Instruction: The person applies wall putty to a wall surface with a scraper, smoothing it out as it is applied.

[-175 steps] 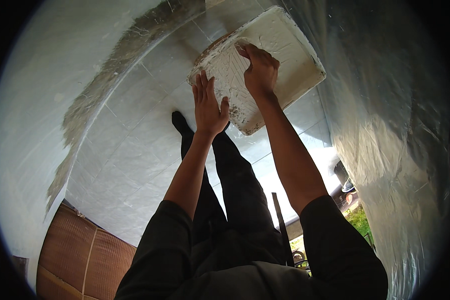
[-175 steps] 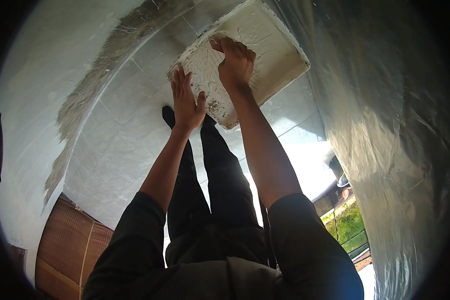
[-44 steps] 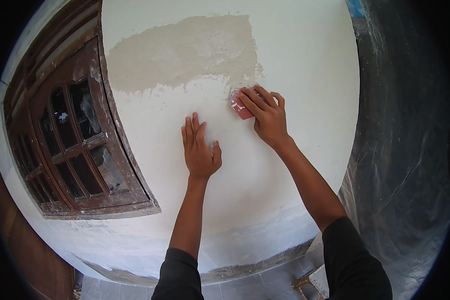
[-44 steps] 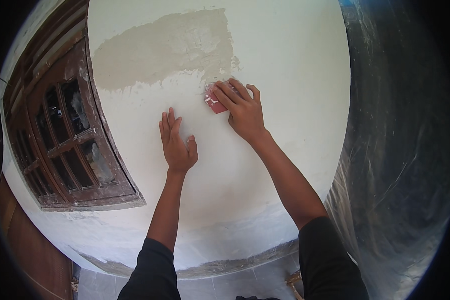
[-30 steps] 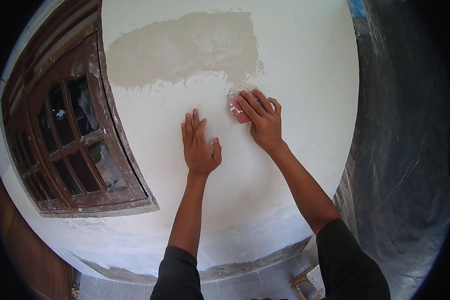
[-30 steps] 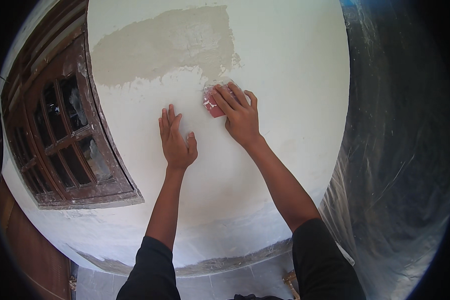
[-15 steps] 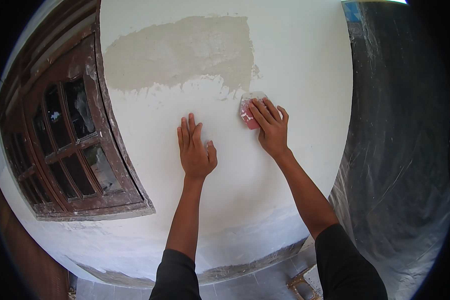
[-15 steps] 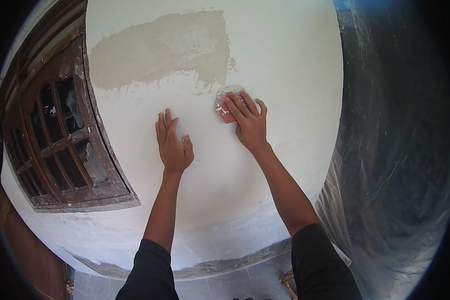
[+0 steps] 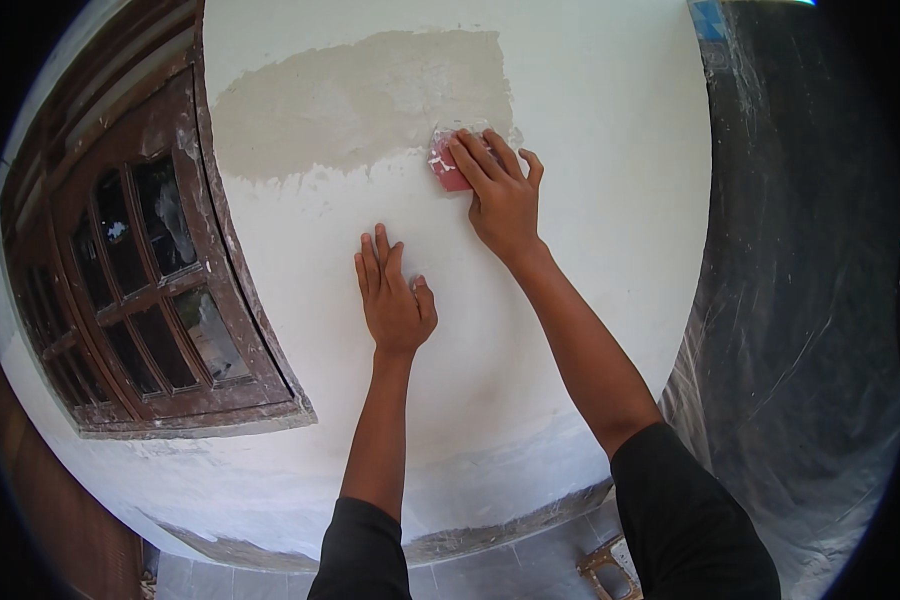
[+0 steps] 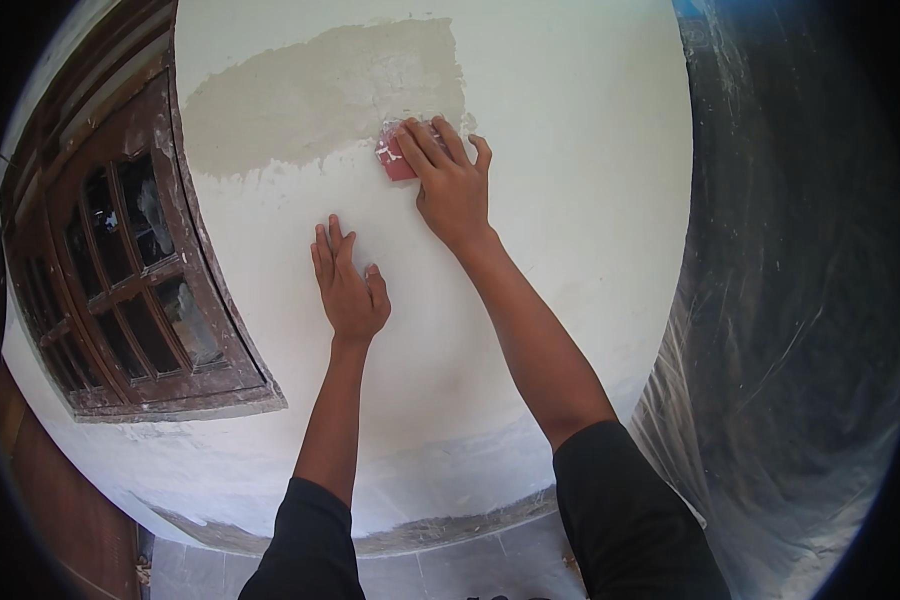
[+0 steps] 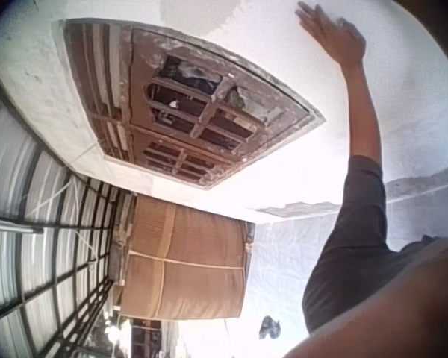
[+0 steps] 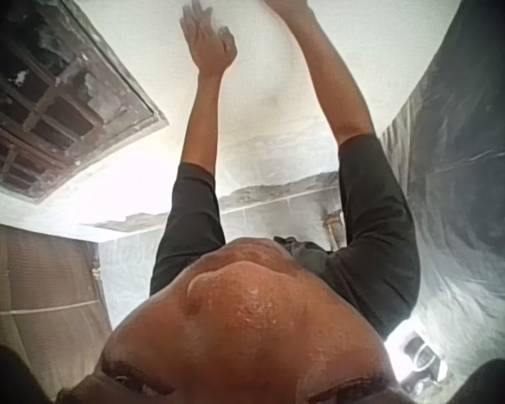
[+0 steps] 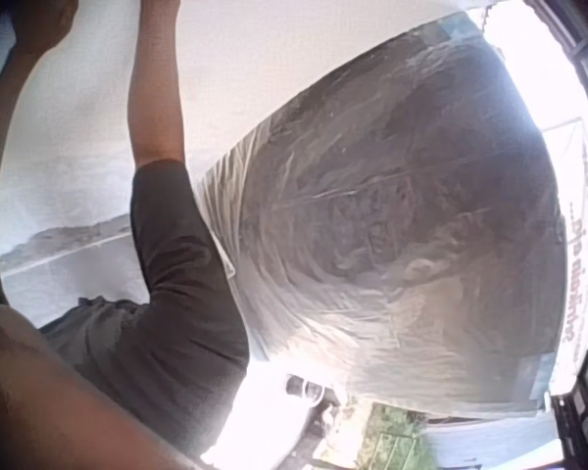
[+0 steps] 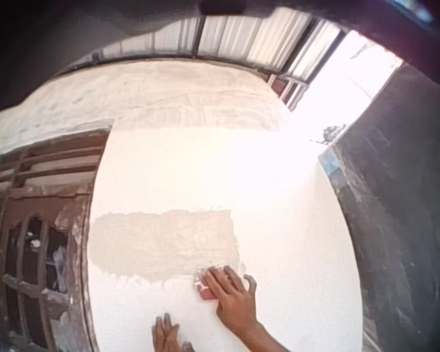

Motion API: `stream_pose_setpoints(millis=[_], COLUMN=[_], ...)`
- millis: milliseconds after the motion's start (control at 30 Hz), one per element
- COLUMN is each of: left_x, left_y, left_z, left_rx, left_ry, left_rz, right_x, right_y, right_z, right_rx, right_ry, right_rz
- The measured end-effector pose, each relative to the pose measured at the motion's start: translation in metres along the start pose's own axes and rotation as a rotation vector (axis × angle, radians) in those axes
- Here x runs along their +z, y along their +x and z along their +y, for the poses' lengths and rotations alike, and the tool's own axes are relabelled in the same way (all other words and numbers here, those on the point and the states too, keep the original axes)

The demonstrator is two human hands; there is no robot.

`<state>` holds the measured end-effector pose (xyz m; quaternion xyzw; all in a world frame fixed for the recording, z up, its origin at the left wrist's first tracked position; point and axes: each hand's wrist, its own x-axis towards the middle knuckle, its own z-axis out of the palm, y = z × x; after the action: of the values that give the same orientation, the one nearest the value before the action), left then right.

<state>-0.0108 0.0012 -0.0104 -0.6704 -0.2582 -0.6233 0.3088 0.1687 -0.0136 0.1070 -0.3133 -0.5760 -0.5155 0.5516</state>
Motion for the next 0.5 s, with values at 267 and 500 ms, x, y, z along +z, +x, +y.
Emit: stream_pose_setpoints(millis=[267, 500], left_x=[-0.005, -0.001], left_y=[0.0, -0.001], left_z=[-0.007, -0.001], left_rx=[0.008, 0.0], left_ry=[0.015, 0.03], left_rz=[0.03, 0.028], right_x=[-0.049, -0.02], right_y=[-0.118, 0.018], right_z=[-0.017, 0.027], right_rx=[0.02, -0.024], right_ry=[0.098, 0.053], right_rz=[-0.159, 0.04])
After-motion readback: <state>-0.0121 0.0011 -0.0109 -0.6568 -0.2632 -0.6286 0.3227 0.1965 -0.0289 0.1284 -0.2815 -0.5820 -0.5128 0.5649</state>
